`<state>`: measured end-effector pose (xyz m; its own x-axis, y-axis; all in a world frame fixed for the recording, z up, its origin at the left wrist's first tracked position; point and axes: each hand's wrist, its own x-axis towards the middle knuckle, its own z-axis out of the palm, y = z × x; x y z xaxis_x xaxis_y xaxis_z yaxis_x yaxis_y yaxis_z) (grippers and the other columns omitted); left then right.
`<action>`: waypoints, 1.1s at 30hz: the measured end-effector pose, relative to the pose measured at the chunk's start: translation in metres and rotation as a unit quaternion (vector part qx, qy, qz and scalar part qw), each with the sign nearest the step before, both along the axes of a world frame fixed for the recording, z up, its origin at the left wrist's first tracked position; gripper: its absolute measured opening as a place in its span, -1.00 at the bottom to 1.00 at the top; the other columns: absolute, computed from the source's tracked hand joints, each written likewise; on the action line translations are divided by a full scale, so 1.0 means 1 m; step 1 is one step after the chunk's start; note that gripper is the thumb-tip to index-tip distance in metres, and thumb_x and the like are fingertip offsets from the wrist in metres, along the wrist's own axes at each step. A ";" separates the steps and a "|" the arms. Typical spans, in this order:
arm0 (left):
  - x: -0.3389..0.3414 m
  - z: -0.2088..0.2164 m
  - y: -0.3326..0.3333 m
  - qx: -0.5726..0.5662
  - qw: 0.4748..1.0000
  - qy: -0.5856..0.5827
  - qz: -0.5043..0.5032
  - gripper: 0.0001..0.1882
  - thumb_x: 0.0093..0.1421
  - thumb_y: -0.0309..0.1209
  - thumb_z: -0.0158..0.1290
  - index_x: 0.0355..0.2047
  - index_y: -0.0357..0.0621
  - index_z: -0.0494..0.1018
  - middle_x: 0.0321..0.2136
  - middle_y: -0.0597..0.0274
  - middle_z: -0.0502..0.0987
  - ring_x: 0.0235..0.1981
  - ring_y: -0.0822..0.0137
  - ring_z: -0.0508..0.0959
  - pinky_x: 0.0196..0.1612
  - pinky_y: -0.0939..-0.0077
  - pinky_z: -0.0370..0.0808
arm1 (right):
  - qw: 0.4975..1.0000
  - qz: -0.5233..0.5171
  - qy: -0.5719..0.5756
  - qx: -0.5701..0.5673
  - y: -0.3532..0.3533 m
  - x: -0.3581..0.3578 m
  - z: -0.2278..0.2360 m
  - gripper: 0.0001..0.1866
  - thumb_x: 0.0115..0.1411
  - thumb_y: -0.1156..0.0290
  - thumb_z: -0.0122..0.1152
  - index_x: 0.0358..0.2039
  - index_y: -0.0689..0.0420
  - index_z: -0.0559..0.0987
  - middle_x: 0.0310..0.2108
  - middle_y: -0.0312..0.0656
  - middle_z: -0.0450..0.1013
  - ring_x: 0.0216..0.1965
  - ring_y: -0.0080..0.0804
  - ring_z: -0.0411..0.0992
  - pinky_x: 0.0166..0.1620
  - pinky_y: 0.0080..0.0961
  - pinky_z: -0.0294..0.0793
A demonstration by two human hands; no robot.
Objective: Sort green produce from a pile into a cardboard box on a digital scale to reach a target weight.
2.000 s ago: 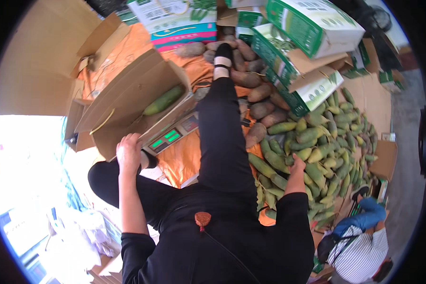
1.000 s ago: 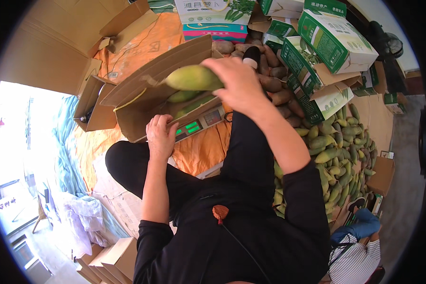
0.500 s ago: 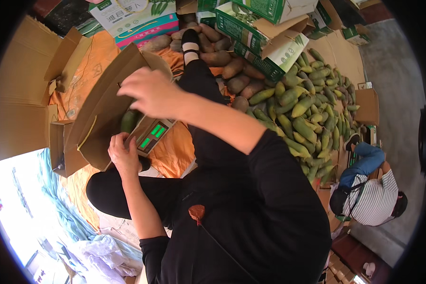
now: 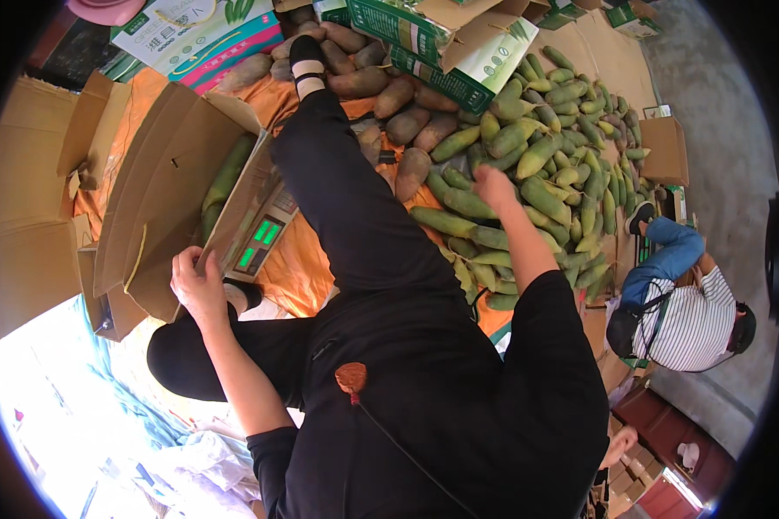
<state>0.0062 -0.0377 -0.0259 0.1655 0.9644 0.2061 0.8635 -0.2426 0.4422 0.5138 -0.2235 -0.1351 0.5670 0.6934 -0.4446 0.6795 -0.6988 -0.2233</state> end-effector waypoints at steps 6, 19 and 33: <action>0.003 0.003 -0.001 0.013 1.000 0.012 0.004 -0.82 -0.02 -0.42 0.17 -0.40 -0.14 0.43 -0.43 0.18 0.47 -0.33 0.08 0.49 -0.23 0.22 0.37 | 0.964 0.052 -0.087 -0.245 -0.081 -0.020 -0.052 -0.44 -0.09 0.35 0.35 -0.01 -0.12 0.44 -0.01 -0.24 0.41 0.11 -0.21 0.29 0.07 0.00 0.29; 0.001 0.010 -0.005 -0.001 0.999 0.023 0.022 -0.81 -0.05 -0.45 0.18 -0.40 -0.13 0.44 -0.42 0.17 0.46 -0.27 0.09 0.47 -0.10 0.23 0.32 | 0.945 0.077 -0.134 -0.290 -0.131 -0.006 -0.049 -0.60 0.08 0.35 0.22 -0.04 -0.12 0.40 -0.01 -0.30 0.38 0.10 -0.26 0.29 0.02 0.03 0.29; -0.004 0.025 -0.013 0.022 0.995 -0.044 0.081 -0.81 0.03 -0.48 0.12 -0.29 -0.16 0.47 -0.29 0.13 0.49 -0.17 0.08 0.45 -0.03 0.23 0.33 | 0.940 0.162 -0.065 0.292 0.083 -0.052 0.119 -0.37 -0.17 0.49 0.35 0.00 0.12 0.40 -0.08 -0.07 0.38 -0.05 0.02 0.30 -0.01 -0.19 0.31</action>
<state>0.0022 -0.0506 -0.0012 -0.0124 0.9670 0.2547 0.8516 -0.1233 0.5096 0.4620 -0.1403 -0.0165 0.3071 0.9436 0.1239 0.8837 -0.2344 -0.4051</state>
